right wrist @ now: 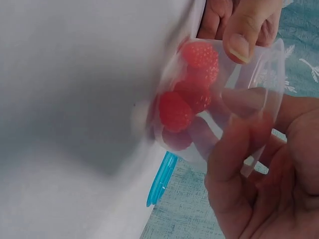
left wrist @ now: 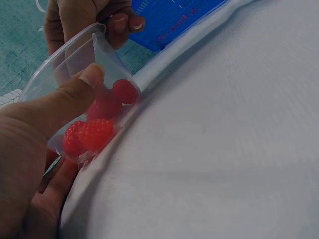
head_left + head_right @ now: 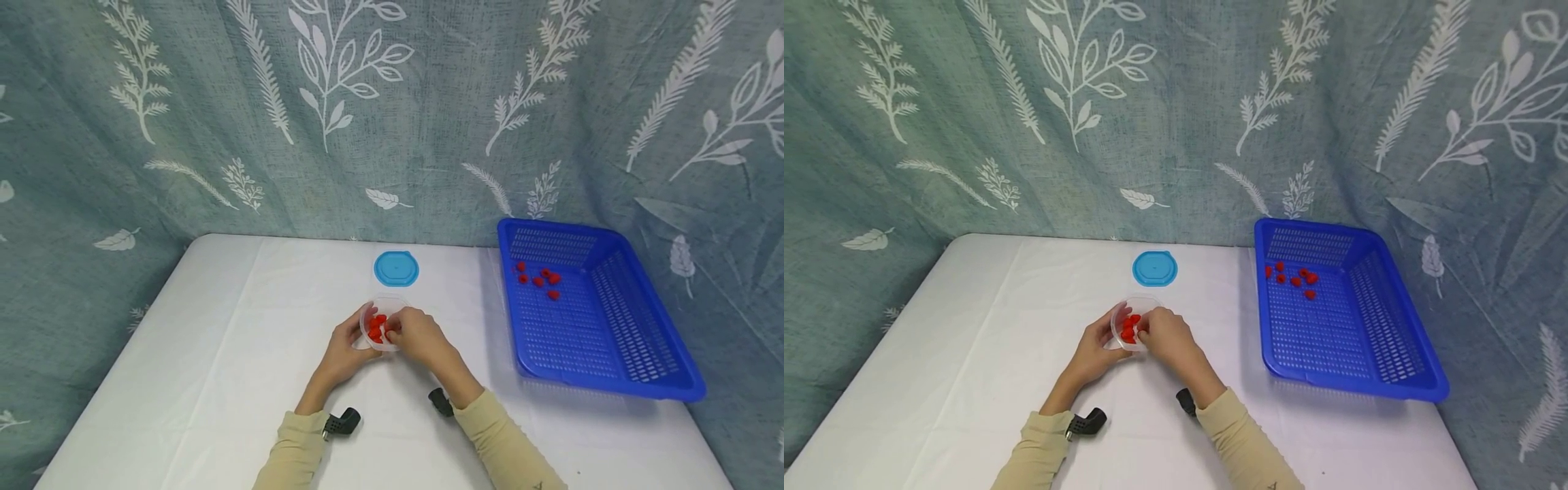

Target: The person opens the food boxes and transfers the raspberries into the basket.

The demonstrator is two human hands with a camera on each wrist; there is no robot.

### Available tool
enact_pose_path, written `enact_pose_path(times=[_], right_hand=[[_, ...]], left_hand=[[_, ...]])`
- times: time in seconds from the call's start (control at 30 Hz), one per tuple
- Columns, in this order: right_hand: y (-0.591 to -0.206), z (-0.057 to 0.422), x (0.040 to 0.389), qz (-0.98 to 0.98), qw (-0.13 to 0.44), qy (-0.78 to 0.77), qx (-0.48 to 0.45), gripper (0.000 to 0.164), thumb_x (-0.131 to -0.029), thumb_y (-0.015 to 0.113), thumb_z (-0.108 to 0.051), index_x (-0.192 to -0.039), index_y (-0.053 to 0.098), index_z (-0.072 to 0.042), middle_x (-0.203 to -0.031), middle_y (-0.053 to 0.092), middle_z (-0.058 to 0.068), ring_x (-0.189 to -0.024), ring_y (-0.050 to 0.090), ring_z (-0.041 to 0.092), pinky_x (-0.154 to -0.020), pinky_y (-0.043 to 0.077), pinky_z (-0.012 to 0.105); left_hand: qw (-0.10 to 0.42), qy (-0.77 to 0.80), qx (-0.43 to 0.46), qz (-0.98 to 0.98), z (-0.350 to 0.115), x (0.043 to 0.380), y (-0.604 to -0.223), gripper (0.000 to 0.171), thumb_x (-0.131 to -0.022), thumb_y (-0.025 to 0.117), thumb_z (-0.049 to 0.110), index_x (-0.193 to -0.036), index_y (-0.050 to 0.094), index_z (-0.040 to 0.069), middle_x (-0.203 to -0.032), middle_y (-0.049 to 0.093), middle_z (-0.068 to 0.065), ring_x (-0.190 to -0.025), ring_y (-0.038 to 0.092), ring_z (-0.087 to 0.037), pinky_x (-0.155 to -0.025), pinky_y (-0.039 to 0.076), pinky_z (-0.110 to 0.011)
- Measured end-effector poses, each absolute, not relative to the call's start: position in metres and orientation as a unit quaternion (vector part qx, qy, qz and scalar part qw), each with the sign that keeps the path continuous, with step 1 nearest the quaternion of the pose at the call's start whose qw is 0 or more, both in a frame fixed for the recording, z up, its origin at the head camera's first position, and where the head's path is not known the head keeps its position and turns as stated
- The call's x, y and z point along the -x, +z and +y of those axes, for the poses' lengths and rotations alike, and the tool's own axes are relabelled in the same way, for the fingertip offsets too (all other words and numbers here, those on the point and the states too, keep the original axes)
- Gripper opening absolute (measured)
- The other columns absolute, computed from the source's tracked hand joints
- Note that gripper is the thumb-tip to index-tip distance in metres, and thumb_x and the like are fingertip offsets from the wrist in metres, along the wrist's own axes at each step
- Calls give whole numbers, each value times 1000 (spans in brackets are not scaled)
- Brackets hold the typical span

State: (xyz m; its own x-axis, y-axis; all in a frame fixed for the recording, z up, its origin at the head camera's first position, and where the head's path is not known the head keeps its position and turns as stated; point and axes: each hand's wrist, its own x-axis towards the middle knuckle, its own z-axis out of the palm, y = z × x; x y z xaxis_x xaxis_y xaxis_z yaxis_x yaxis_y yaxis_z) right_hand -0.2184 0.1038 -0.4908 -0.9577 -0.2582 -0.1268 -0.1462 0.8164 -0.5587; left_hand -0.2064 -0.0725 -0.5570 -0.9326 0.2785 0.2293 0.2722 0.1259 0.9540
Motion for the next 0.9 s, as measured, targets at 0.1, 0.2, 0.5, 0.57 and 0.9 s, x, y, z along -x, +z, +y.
enact_pose_path(times=[0.1,0.2,0.5,0.57,0.9], right_hand=[[-490,107,221,946,107,-279,122,3,-92,74,-12,-90,72,-11,-84,68,2,-75,60,19,-72,58,33],[-490,110,224,943,114,-282,135,3,-90,76,-11,-88,74,-12,-83,71,-1,-75,62,16,-69,55,32],[-490,113,231,934,158,-278,158,6,-89,76,-10,-95,79,-9,-94,75,1,-86,64,18,-85,59,40],[-490,113,231,933,155,-282,161,4,-89,77,-9,-92,78,-10,-90,74,0,-83,62,17,-82,58,38],[-491,116,232,913,159,-335,169,5,-87,76,-2,-88,75,-6,-82,71,-1,-76,59,13,-69,52,24]], left_hand=[[-2,634,-181,752,-72,213,-571,87,-78,81,-7,-155,39,-1,-152,49,-24,-145,41,-38,-120,33,-51],[-3,633,-183,752,-73,215,-576,88,-78,84,-3,-155,41,5,-152,51,-18,-145,43,-34,-120,34,-49],[2,622,-181,762,-75,215,-576,87,-79,85,5,-155,43,13,-149,55,-11,-144,47,-28,-119,37,-41],[3,620,-179,764,-76,215,-576,88,-80,85,6,-156,42,13,-150,55,-10,-143,47,-27,-119,37,-40],[19,626,-168,761,-77,216,-575,91,-78,87,5,-156,42,16,-150,55,-9,-144,46,-24,-120,36,-38]])
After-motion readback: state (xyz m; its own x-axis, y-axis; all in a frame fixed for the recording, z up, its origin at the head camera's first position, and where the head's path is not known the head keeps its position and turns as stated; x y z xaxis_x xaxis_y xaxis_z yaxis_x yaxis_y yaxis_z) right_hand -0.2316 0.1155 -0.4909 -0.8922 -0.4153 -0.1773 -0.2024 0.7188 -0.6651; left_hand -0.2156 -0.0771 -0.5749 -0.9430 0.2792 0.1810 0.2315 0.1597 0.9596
